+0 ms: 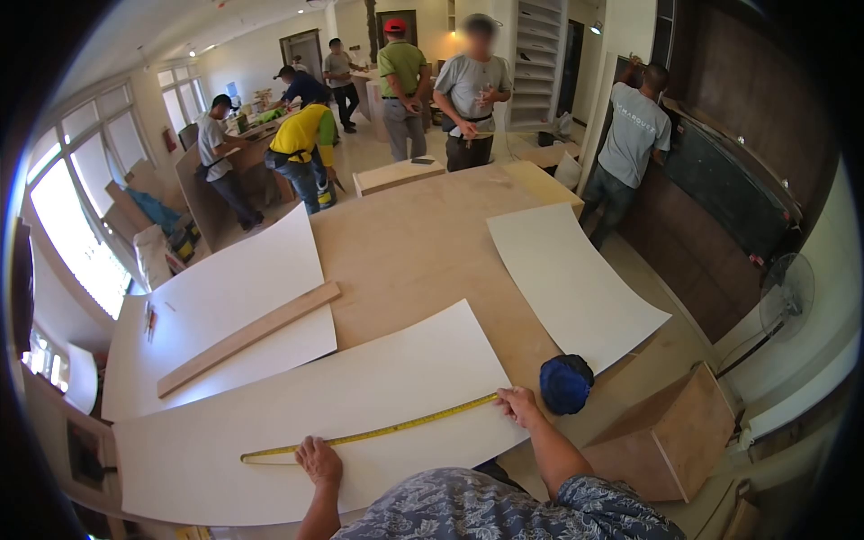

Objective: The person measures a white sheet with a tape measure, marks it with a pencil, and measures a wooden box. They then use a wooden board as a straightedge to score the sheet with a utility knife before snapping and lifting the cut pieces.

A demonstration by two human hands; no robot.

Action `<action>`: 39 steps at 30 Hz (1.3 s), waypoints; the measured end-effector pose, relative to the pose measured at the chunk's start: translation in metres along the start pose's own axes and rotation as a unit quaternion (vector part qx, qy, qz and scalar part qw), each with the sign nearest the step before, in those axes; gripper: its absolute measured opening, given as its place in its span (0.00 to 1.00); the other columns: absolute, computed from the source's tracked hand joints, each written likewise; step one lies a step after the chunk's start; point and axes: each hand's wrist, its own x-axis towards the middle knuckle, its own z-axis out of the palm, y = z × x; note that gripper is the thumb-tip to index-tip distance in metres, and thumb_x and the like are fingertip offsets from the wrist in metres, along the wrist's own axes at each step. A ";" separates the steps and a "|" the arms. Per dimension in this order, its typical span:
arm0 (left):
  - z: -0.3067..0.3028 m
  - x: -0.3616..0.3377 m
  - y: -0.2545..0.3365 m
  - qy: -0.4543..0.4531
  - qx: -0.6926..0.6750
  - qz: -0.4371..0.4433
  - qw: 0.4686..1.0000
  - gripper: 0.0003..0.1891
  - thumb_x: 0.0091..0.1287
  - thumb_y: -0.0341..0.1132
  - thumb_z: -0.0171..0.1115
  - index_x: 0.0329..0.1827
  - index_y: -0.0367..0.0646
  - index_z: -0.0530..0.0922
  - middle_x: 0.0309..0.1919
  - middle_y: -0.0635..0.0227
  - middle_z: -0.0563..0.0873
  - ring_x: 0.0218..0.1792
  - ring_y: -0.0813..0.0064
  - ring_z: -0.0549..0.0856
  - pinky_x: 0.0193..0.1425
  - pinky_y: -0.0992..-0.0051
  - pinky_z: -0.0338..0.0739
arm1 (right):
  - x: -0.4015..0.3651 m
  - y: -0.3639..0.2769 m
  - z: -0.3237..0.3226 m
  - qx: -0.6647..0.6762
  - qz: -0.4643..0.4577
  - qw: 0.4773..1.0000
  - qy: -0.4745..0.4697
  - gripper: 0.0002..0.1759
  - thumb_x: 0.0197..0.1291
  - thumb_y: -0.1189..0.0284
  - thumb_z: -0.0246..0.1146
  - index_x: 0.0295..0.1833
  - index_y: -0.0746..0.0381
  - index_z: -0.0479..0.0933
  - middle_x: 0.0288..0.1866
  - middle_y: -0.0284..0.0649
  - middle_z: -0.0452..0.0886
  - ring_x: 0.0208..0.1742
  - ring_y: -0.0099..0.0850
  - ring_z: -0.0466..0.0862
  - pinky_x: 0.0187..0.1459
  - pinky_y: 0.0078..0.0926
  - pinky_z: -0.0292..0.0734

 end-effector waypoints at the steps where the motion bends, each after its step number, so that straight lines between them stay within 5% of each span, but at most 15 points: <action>1: -0.001 0.000 0.000 0.001 0.001 0.001 1.000 0.10 0.70 0.33 0.58 0.48 0.39 0.82 0.59 0.56 0.80 0.67 0.55 0.73 0.74 0.52 0.59 | 0.000 0.000 0.000 0.006 -0.002 1.000 -0.001 0.14 0.68 0.59 0.71 0.44 0.58 0.82 0.32 0.37 0.88 0.16 0.20 0.74 0.14 0.21 0.63; 39: 0.003 -0.001 -0.001 0.008 0.011 0.007 1.000 0.10 0.68 0.32 0.57 0.50 0.41 0.81 0.58 0.59 0.79 0.66 0.55 0.73 0.74 0.53 0.59 | 0.002 0.007 -0.006 0.011 -0.009 1.000 -0.025 0.11 0.70 0.62 0.69 0.44 0.59 0.81 0.36 0.39 0.89 0.17 0.19 0.73 0.14 0.19 0.63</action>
